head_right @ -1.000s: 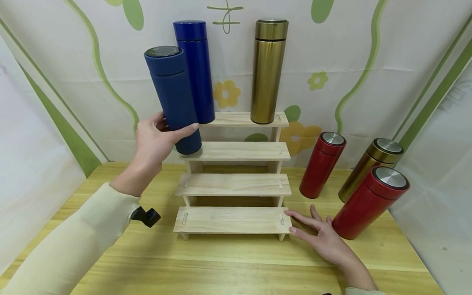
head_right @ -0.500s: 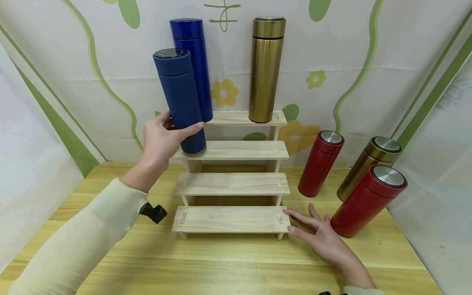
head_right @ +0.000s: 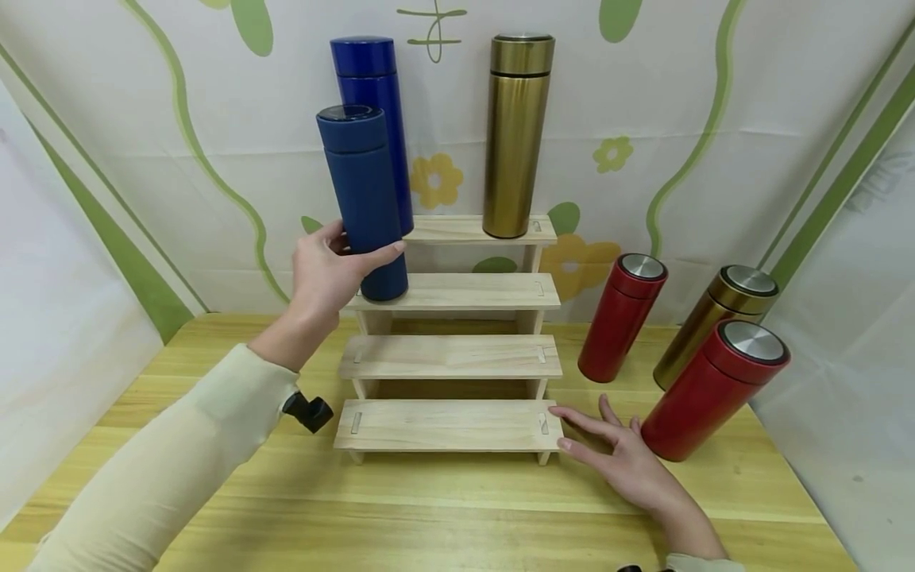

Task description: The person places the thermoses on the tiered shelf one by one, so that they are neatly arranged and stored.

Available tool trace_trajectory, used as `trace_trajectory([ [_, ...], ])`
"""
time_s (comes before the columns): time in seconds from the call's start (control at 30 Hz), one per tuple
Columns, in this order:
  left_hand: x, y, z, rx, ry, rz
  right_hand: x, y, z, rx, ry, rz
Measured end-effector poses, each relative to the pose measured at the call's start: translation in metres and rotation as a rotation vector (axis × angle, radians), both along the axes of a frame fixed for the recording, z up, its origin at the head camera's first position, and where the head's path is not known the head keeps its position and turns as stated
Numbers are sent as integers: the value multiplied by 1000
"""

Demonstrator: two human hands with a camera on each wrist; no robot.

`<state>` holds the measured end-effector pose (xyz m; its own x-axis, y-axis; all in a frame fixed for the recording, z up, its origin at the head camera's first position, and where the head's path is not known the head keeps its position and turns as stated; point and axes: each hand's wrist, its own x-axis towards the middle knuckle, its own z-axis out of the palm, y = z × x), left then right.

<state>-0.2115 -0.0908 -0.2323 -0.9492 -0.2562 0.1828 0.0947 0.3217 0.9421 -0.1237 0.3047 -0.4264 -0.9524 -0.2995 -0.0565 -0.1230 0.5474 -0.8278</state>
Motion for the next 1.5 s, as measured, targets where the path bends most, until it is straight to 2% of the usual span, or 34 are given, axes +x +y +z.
trace_trajectory([
  [1.03,1,3,-10,-128,30,21,-1,0,-1,-6,-6,9],
  [1.5,9,-6,-14,-90,42,8,0,0,0,-10,-12,3],
])
